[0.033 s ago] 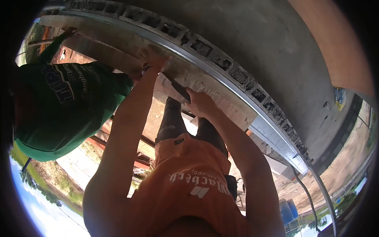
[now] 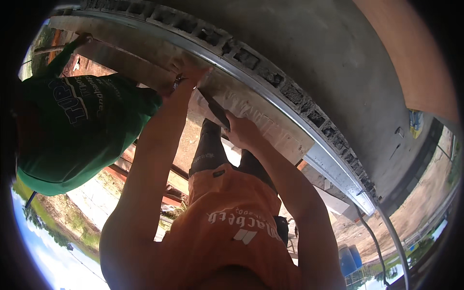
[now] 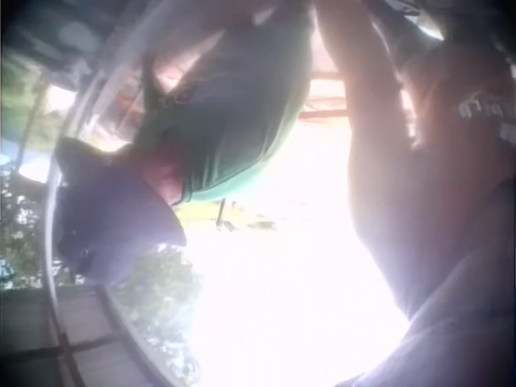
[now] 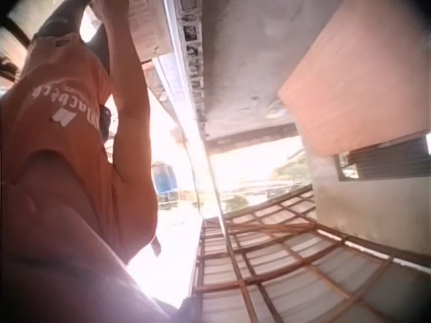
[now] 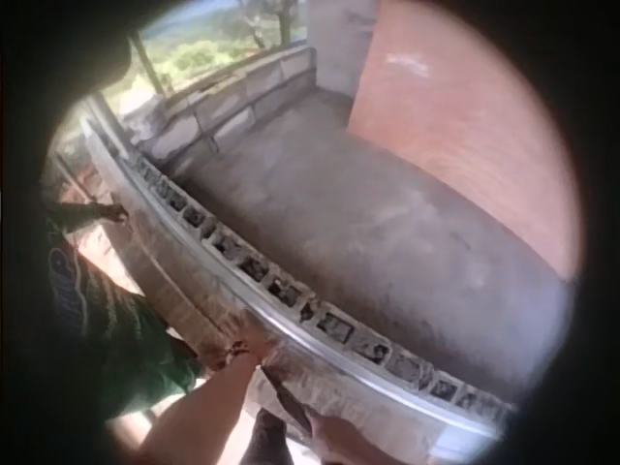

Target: The recorder is using a manual saw to cut a thin board or piece of plywood while an assistant holds it.

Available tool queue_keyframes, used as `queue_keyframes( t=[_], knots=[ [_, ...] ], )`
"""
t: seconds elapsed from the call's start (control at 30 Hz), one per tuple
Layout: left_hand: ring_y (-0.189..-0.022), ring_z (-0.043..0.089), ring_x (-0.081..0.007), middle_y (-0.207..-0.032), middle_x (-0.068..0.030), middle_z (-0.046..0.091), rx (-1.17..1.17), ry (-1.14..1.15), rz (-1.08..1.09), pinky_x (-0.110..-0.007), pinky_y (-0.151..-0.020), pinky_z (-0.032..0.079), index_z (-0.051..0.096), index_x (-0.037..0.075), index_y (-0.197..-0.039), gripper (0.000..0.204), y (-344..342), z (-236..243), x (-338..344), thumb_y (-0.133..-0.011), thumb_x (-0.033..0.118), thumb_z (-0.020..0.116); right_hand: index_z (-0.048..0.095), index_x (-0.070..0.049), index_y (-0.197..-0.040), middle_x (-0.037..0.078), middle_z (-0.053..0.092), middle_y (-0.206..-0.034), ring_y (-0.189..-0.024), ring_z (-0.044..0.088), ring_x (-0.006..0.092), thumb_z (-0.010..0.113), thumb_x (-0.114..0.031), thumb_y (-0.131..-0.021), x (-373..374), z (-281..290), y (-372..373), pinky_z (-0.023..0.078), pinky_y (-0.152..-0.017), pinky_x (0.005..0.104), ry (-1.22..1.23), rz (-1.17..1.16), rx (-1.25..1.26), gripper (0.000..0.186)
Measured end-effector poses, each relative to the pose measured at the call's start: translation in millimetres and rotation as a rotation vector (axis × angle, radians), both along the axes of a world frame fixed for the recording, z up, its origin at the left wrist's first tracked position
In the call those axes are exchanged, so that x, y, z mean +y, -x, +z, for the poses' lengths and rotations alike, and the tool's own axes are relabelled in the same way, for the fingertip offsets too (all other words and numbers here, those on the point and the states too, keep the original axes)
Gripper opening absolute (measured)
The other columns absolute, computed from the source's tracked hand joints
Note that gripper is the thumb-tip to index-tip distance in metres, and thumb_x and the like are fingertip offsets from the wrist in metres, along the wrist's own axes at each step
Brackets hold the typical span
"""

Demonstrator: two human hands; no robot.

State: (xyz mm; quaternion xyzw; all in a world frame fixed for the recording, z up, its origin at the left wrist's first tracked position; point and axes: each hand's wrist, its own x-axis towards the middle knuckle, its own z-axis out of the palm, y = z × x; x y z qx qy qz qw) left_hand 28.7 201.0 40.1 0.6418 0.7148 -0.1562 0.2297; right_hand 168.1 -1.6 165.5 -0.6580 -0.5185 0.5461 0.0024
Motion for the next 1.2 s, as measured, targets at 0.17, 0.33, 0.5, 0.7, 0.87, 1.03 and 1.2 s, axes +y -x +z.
queue_keyframes(
  t=[0.17, 0.33, 0.5, 0.7, 0.87, 1.03, 1.2],
  knots=[
    [-0.141, -0.013, -0.0544, -0.153, -0.0356, -0.011, 0.010, 0.099, 0.077, -0.065, -0.112, -0.001, -0.002, 0.012, -0.154, 0.148, -2, -10, 13, -0.048, 0.075, 0.080, 0.038, -0.011, -0.140, 0.028, 0.067, -0.095, -0.094, 0.063, 0.0463, 0.061, -0.025, -0.091, 18, 13, 14, 0.050, -0.084, 0.0530, 0.137, -0.003, -0.009, 0.057],
    [-0.140, -0.020, -0.0541, -0.153, -0.0338, -0.020, 0.006, 0.217, 0.030, -0.067, -0.112, -0.001, -0.015, 0.012, -0.153, 0.156, -16, -4, 3, -0.047, 0.079, 0.078, 0.041, -0.013, -0.137, 0.027, 0.067, -0.093, -0.092, 0.064, 0.0444, 0.062, -0.024, -0.090, 47, 14, 8, 0.052, -0.080, 0.0517, 0.141, 0.015, -0.019, 0.053],
    [-0.139, -0.022, -0.0553, -0.152, -0.0343, -0.021, -0.014, 0.159, 0.056, -0.069, -0.110, -0.002, -0.017, 0.011, -0.152, 0.159, -2, -12, 6, -0.044, 0.077, 0.081, 0.036, -0.010, -0.145, 0.027, 0.066, -0.104, -0.101, 0.064, 0.0410, 0.059, -0.028, -0.092, -3, 82, -28, 0.051, -0.087, 0.0497, 0.283, 0.018, -0.005, 0.060],
    [-0.138, -0.021, -0.0572, -0.152, -0.0349, -0.022, -0.001, 0.188, 0.055, -0.070, -0.110, -0.004, -0.017, 0.011, -0.152, 0.158, 3, -5, 11, -0.046, 0.075, 0.081, 0.040, -0.012, -0.144, 0.023, 0.068, -0.108, -0.100, 0.067, 0.0373, 0.062, -0.020, -0.087, -74, 136, -79, 0.054, -0.086, 0.0428, 0.304, -0.058, -0.016, 0.062],
    [-0.138, -0.019, -0.0578, -0.152, -0.0360, -0.021, 0.045, 0.242, -0.005, -0.069, -0.111, -0.003, -0.016, 0.009, -0.152, 0.156, -14, 5, 12, -0.048, 0.073, 0.081, 0.046, -0.014, -0.139, 0.025, 0.067, -0.101, -0.093, 0.065, 0.0428, 0.060, -0.019, -0.089, -23, 27, -30, 0.053, -0.080, 0.0480, 0.112, -0.053, -0.044, 0.052],
    [-0.138, -0.019, -0.0591, -0.151, -0.0377, -0.021, -0.002, 0.160, 0.015, -0.070, -0.109, -0.006, -0.014, 0.008, -0.153, 0.157, -3, -10, 5, -0.046, 0.073, 0.082, 0.044, -0.015, -0.138, 0.024, 0.067, -0.100, -0.092, 0.064, 0.0434, 0.061, -0.020, -0.090, 19, 8, 3, 0.052, -0.078, 0.0508, 0.172, 0.015, -0.047, 0.051],
    [-0.138, -0.017, -0.0598, -0.150, -0.0391, -0.019, -0.051, 0.169, 0.026, -0.069, -0.110, -0.003, -0.011, 0.007, -0.153, 0.157, -5, 0, 5, -0.046, 0.073, 0.083, 0.037, -0.019, -0.143, 0.021, 0.068, -0.093, -0.090, 0.065, 0.0431, 0.062, -0.020, -0.089, 9, 13, 0, 0.052, -0.080, 0.0511, -0.087, -0.052, -0.012, 0.059]
  ],
)
